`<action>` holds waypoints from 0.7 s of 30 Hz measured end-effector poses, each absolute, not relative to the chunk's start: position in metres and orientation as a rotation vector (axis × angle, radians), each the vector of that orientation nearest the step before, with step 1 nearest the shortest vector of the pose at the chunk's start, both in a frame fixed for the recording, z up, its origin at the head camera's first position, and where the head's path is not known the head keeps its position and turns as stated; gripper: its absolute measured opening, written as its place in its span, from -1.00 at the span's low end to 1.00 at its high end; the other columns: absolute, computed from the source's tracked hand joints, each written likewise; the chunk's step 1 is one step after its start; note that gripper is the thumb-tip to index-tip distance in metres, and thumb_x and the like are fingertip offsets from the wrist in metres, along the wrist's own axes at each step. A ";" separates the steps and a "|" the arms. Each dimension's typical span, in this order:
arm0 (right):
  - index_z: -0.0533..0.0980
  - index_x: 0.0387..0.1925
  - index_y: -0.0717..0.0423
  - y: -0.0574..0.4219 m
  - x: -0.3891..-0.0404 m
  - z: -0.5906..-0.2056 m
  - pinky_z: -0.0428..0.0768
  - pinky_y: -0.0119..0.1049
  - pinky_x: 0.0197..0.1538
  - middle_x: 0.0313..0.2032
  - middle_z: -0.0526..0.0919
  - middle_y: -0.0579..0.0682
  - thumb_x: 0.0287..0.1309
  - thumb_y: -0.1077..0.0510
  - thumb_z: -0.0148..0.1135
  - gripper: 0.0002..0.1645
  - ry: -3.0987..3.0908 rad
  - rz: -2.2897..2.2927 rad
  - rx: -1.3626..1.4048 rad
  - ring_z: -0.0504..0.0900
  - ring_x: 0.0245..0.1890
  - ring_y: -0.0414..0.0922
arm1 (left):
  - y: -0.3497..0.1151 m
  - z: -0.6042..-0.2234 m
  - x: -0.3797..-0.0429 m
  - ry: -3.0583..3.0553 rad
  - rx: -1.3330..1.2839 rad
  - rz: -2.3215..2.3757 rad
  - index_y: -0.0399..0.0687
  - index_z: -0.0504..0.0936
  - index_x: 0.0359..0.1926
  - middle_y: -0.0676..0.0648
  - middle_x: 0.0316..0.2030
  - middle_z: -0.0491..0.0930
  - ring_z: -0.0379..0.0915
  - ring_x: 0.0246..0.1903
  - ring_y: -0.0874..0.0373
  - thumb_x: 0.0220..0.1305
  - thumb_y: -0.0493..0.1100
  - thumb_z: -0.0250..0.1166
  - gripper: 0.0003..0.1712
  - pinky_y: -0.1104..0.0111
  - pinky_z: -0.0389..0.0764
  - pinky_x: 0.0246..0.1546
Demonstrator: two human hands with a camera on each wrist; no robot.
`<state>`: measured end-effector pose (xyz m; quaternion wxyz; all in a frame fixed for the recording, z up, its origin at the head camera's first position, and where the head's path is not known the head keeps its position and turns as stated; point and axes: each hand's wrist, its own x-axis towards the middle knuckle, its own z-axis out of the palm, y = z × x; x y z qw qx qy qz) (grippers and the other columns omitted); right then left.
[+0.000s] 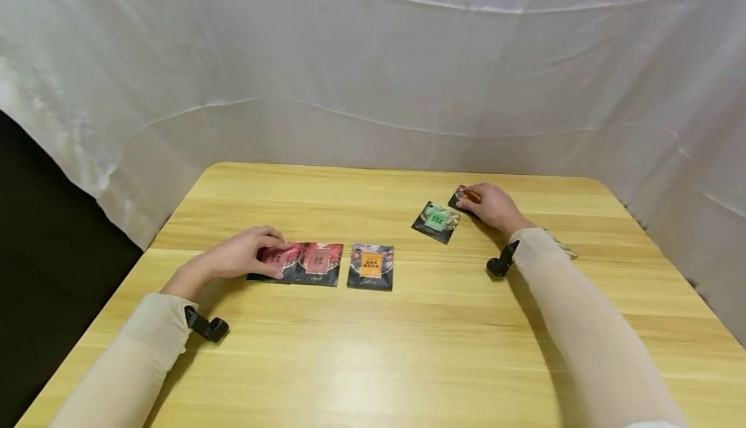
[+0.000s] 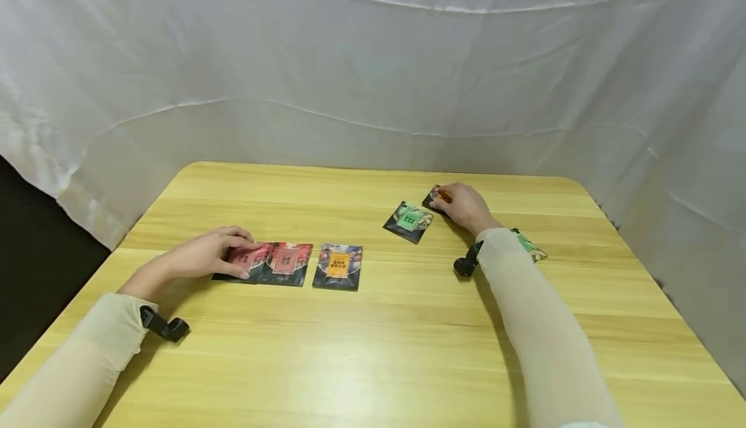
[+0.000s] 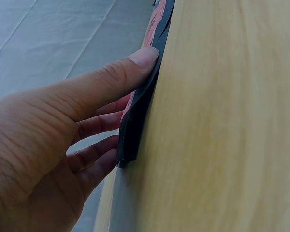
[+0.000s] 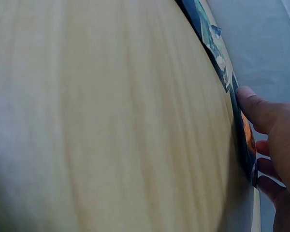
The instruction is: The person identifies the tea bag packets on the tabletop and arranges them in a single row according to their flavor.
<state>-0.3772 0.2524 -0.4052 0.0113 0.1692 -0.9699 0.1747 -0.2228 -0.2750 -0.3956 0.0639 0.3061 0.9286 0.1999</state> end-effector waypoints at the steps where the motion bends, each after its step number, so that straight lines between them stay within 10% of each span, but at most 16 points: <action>1: 0.42 0.30 0.24 0.253 -0.377 -0.405 0.27 0.21 0.25 0.18 0.47 0.32 0.32 -0.13 0.20 -0.31 -3.027 0.544 0.527 0.38 0.21 0.29 | -0.275 -0.395 -0.223 2.803 0.924 0.602 -0.22 0.60 0.18 -0.18 0.10 0.45 0.38 0.08 -0.13 0.13 0.19 0.42 -0.27 -0.04 0.41 0.10; 21: 0.37 0.35 0.19 0.254 -0.375 -0.404 0.22 0.21 0.28 0.23 0.42 0.35 0.35 -0.09 0.18 -0.32 -3.083 0.543 0.560 0.33 0.24 0.31 | -0.278 -0.394 -0.223 2.813 0.869 0.615 -0.19 0.60 0.18 -0.13 0.10 0.45 0.37 0.09 -0.10 0.08 0.17 0.47 -0.26 0.00 0.41 0.12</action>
